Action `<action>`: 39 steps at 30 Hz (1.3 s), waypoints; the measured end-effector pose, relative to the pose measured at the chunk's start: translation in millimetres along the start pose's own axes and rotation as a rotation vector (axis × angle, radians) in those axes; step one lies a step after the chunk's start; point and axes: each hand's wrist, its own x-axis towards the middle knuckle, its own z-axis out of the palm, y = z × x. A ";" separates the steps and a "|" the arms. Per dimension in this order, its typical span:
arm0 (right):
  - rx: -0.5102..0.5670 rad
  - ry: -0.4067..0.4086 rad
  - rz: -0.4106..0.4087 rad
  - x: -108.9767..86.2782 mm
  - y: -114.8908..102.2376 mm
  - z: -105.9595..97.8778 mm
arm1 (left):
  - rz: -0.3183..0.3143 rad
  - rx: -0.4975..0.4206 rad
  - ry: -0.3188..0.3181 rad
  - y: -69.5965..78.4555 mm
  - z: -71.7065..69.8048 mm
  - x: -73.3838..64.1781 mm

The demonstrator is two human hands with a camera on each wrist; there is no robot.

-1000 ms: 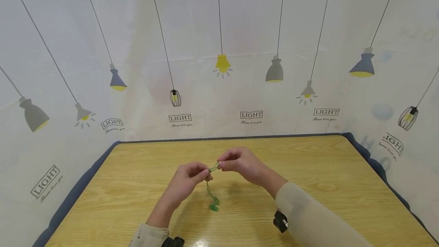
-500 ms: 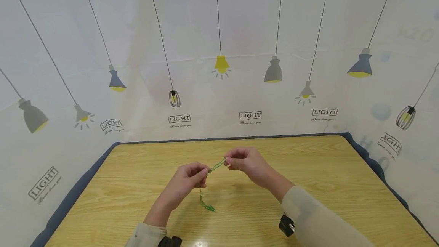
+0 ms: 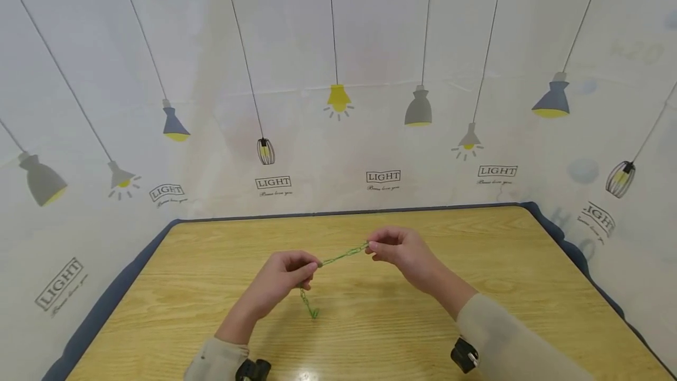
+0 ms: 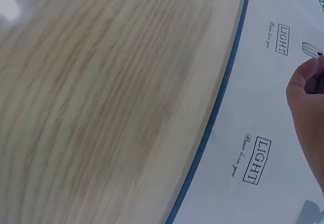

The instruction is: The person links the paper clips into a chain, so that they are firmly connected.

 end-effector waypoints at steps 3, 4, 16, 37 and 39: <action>-0.002 0.017 0.000 -6.1 1.1 -6.5 | 0.001 0.029 -0.008 0.1 -1.6 -0.2; -0.006 0.021 -0.002 -8.0 1.5 -8.7 | 0.001 0.038 -0.009 0.2 -2.2 -0.1; -0.028 0.137 0.034 -26.9 9.2 -36.0 | -0.019 0.110 -0.031 0.8 -10.9 3.5; -0.008 0.156 0.041 -46.0 20.7 -59.7 | -0.054 0.186 -0.012 -5.4 -27.6 4.1; 0.002 0.148 0.045 -46.9 20.3 -60.1 | -0.055 0.181 -0.004 -7.0 -29.9 2.4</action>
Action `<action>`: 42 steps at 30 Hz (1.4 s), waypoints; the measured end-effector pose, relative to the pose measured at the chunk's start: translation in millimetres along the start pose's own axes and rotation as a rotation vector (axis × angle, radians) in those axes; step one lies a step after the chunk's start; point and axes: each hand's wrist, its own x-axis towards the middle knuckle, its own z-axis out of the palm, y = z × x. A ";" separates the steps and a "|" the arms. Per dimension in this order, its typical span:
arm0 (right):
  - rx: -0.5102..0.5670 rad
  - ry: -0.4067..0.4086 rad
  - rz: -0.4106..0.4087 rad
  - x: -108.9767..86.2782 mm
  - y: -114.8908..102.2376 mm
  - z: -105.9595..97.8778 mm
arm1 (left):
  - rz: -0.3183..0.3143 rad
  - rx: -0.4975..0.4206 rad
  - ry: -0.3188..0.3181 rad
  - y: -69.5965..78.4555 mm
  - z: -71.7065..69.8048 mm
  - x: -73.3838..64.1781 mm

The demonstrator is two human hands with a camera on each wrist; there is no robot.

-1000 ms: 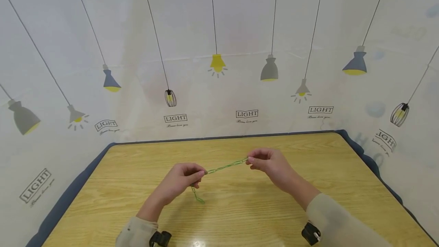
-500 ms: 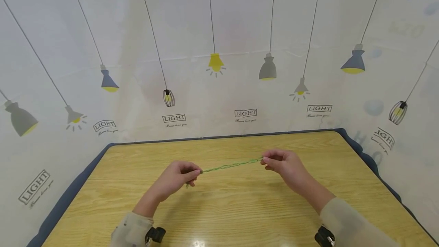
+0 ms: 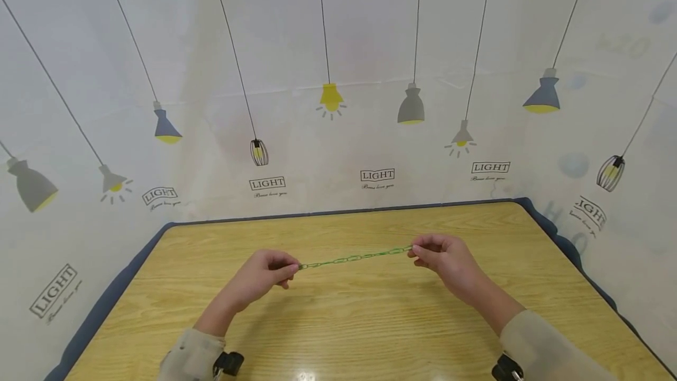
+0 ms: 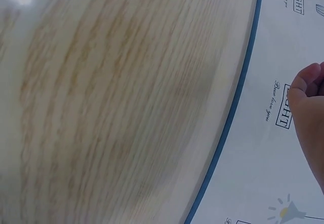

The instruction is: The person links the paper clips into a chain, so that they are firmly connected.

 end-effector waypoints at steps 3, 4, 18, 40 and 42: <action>0.007 -0.007 0.004 -0.8 -0.2 -1.0 | -0.006 -0.016 0.015 -2.7 -3.5 -2.8; 0.007 -0.010 0.002 -1.0 0.2 -1.6 | -0.011 -0.025 0.021 -3.6 -4.8 -3.4; 0.028 -0.034 0.020 -4.9 9.6 -5.7 | -0.050 -0.332 0.106 -10.7 -17.4 -10.5; -0.001 -0.071 0.019 -3.8 9.7 -1.9 | 0.048 -0.480 0.105 6.7 -10.6 -9.0; -0.008 -0.073 0.007 -2.3 6.6 -0.3 | 0.065 -0.433 0.100 9.8 -8.7 -8.1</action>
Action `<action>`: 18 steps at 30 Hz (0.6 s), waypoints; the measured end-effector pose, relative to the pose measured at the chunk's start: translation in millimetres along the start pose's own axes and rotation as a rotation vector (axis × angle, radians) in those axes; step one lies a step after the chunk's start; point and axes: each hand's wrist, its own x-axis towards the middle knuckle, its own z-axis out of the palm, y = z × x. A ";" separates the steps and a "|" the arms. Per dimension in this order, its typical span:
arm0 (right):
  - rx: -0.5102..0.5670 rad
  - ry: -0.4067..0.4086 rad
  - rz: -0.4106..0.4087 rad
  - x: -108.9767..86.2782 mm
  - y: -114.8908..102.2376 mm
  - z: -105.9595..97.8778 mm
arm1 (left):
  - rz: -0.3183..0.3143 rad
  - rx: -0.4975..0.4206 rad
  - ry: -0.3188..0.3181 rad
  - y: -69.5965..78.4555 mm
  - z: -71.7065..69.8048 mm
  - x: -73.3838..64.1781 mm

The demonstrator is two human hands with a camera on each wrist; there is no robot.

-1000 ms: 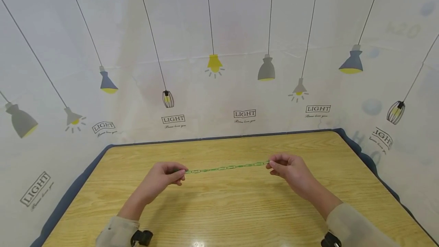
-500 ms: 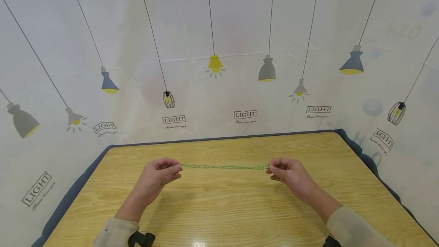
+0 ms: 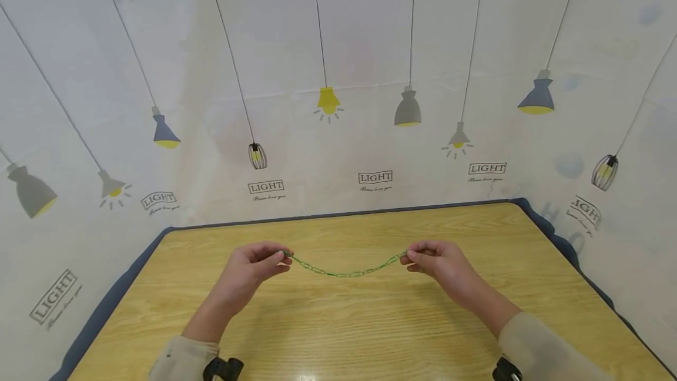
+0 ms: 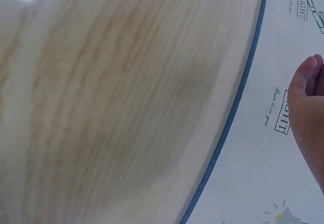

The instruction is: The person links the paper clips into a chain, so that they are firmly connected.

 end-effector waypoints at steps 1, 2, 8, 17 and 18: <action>-0.006 0.001 -0.004 0.7 -1.8 0.9 | 0.007 0.018 -0.003 1.3 1.7 0.3; -0.009 0.001 -0.007 1.4 -3.7 1.8 | 0.012 0.031 -0.006 2.9 3.5 0.6; -0.024 0.024 -0.023 4.1 -15.2 8.3 | 0.038 0.085 -0.004 12.6 16.7 4.5; 0.092 0.030 -0.064 11.2 -27.7 24.0 | 0.088 0.099 -0.037 14.9 43.4 13.5; 0.100 0.026 -0.067 12.4 -28.9 25.9 | 0.092 0.099 -0.034 14.9 46.3 13.9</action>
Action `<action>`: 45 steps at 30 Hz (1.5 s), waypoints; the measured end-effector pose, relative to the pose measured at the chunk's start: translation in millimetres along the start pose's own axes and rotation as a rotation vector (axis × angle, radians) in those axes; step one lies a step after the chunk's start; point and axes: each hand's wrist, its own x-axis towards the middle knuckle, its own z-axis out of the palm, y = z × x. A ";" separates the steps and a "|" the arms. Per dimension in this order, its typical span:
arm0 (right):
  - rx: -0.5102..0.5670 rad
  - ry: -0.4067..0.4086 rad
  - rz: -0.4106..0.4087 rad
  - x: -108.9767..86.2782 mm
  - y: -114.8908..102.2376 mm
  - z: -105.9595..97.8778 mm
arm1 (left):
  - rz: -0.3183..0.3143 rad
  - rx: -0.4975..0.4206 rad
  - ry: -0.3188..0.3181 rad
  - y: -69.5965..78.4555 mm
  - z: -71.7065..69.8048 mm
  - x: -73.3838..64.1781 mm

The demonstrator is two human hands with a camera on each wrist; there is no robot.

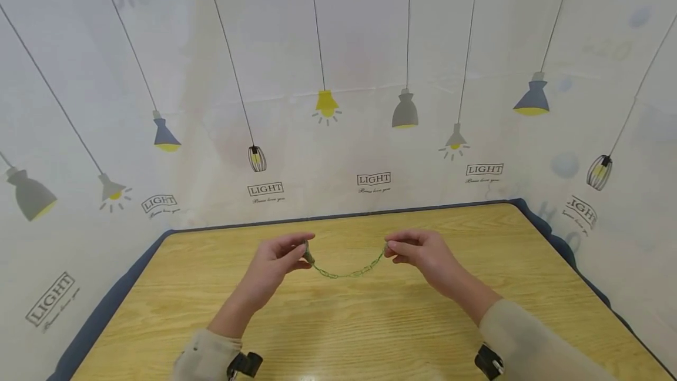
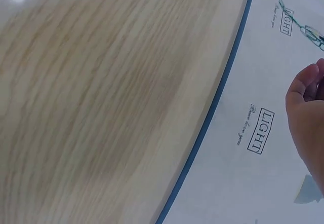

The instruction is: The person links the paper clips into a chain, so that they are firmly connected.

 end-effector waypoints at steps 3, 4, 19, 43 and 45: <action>0.014 -0.002 0.007 3.8 -3.2 7.1 | 0.008 -0.014 0.026 0.0 7.6 1.4; 0.014 -0.003 0.008 4.9 -4.2 9.3 | 0.014 -0.021 0.037 0.1 9.7 1.7; -0.106 -0.026 0.010 17.3 -15.5 35.7 | 0.034 0.009 0.055 -1.1 31.1 6.7; 0.106 -0.081 0.006 24.7 -18.3 63.4 | 0.231 0.174 0.072 -3.7 49.6 10.7; 0.118 -0.082 0.014 24.3 -18.3 64.6 | 0.265 0.199 0.082 -2.9 51.3 9.7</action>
